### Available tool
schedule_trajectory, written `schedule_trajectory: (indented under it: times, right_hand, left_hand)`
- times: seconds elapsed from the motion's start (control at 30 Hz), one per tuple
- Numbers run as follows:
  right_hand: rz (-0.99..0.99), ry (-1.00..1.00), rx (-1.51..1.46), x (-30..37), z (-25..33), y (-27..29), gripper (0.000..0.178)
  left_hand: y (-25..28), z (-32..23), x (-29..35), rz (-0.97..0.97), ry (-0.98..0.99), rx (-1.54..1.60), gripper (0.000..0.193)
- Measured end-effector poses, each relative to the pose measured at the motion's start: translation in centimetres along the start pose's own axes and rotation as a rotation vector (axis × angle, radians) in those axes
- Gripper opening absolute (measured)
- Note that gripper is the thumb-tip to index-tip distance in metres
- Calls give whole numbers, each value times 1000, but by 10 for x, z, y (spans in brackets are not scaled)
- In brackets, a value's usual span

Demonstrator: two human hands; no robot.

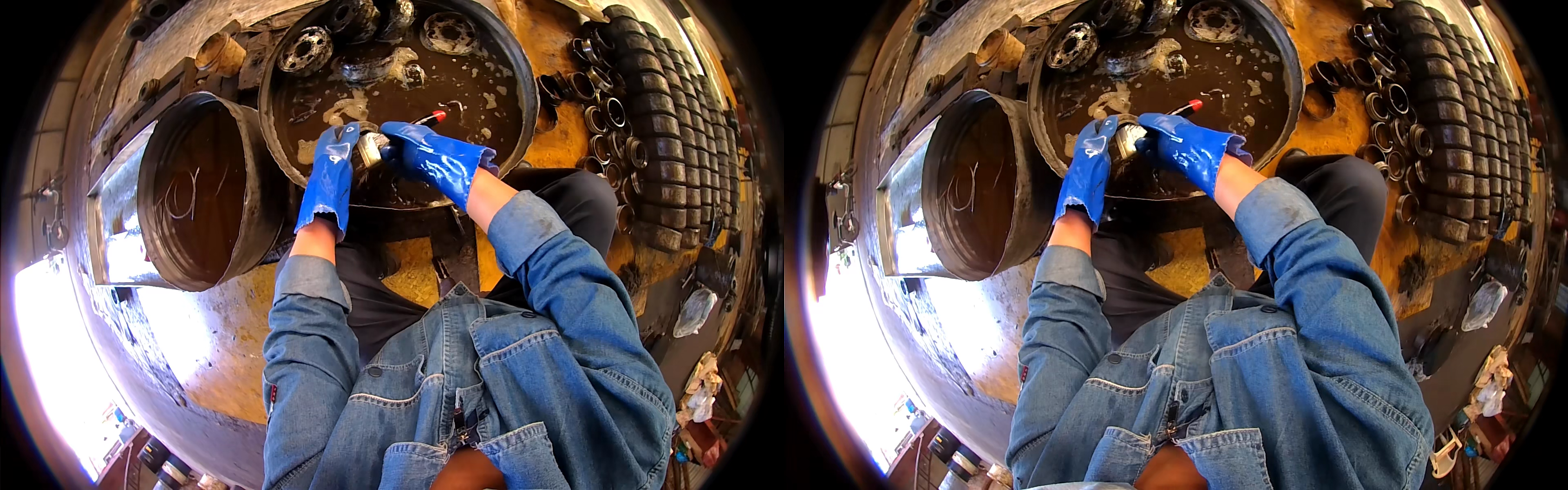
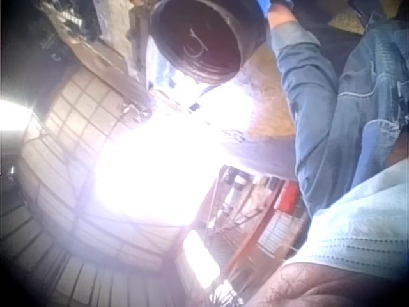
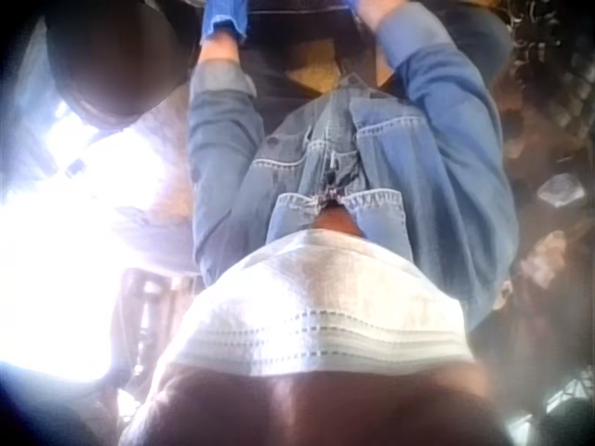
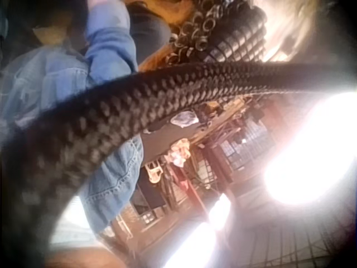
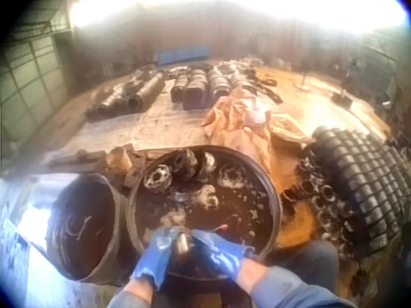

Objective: The person scrubs small metal rings and cylindrical parts with a red-handled brush while wearing blue gloves. They repeatedly dip the parts into a dark liquid in a basin to remove grime and then place the cleaned items onto a nearby surface.

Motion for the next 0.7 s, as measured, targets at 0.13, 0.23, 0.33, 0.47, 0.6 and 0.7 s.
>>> schedule_trajectory:
  times: [0.13, 0.23, 0.33, 0.47, 0.6, 0.7]
  right_hand:
    - [283, 297, 802, 37, 14, -12, 34]
    - [91, 790, 1475, 30, 33, -8, 44]
    - [61, 891, 2124, 50, 23, -55, 38]
    - [157, 1556, 2253, 73, 12, -55, 53]
    - [185, 1643, 2169, 72, 20, -57, 52]
    - [98, 1086, 2234, 60, 34, -61, 37]
  left_hand:
    - [14, 34, -11, 38, -15, 90, 41]
    - [-12, 10, -7, 83, 84, 200, 41]
    - [3, 20, -8, 40, 47, 170, 41]
    - [0, 8, 4, 76, 32, 204, 41]
    - [-1, 13, 1, 81, 30, 165, 43]
    - [1, 13, -7, 68, 3, 85, 44]
Point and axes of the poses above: each hand's wrist, its own x-axis away from the middle knuckle, its own y-axis out of the back of the hand, z = x × y, the point moved 7 cm from there along -x, towards the middle knuckle, and after that the axes turned 1 degree about -z, right-handed, at the moved point
